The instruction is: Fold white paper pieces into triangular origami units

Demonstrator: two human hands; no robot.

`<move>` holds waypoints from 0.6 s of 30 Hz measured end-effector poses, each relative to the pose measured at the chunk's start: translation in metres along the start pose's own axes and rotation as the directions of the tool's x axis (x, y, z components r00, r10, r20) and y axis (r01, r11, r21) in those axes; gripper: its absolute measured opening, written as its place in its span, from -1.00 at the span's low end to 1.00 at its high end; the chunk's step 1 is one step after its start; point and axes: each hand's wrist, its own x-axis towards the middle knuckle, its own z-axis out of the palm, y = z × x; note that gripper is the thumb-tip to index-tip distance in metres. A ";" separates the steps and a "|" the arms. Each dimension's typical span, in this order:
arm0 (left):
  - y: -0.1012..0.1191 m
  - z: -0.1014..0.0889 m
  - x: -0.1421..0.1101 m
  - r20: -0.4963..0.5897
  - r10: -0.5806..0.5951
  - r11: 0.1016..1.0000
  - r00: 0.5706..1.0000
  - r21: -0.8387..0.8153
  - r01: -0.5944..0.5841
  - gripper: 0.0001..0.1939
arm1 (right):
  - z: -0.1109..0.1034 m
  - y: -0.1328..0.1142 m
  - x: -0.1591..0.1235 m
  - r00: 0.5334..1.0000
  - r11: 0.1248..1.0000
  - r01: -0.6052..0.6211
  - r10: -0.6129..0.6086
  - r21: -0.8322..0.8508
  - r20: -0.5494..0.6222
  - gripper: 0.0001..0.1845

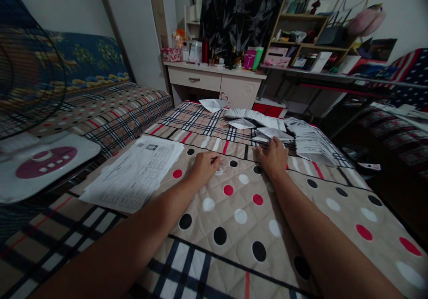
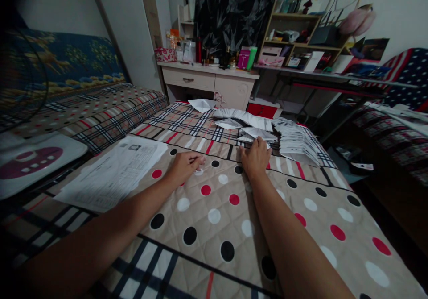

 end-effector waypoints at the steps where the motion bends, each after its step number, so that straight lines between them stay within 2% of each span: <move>1: 0.000 0.000 0.000 0.001 0.004 1.000 1.000 0.002 -0.004 -0.84 | 0.000 0.000 0.000 1.000 1.000 -0.004 0.004 -0.006 -0.006 -0.44; 11: 0.005 0.000 -0.001 0.003 -0.029 1.000 1.000 -0.005 0.029 -0.87 | -0.003 -0.005 -0.001 0.997 0.996 0.033 -0.039 -0.087 -0.060 -0.52; 18: 0.000 0.000 0.000 -0.002 -0.022 1.000 1.000 -0.010 0.022 -0.87 | 0.002 -0.003 0.003 1.000 0.996 0.005 -0.006 -0.084 -0.005 -0.44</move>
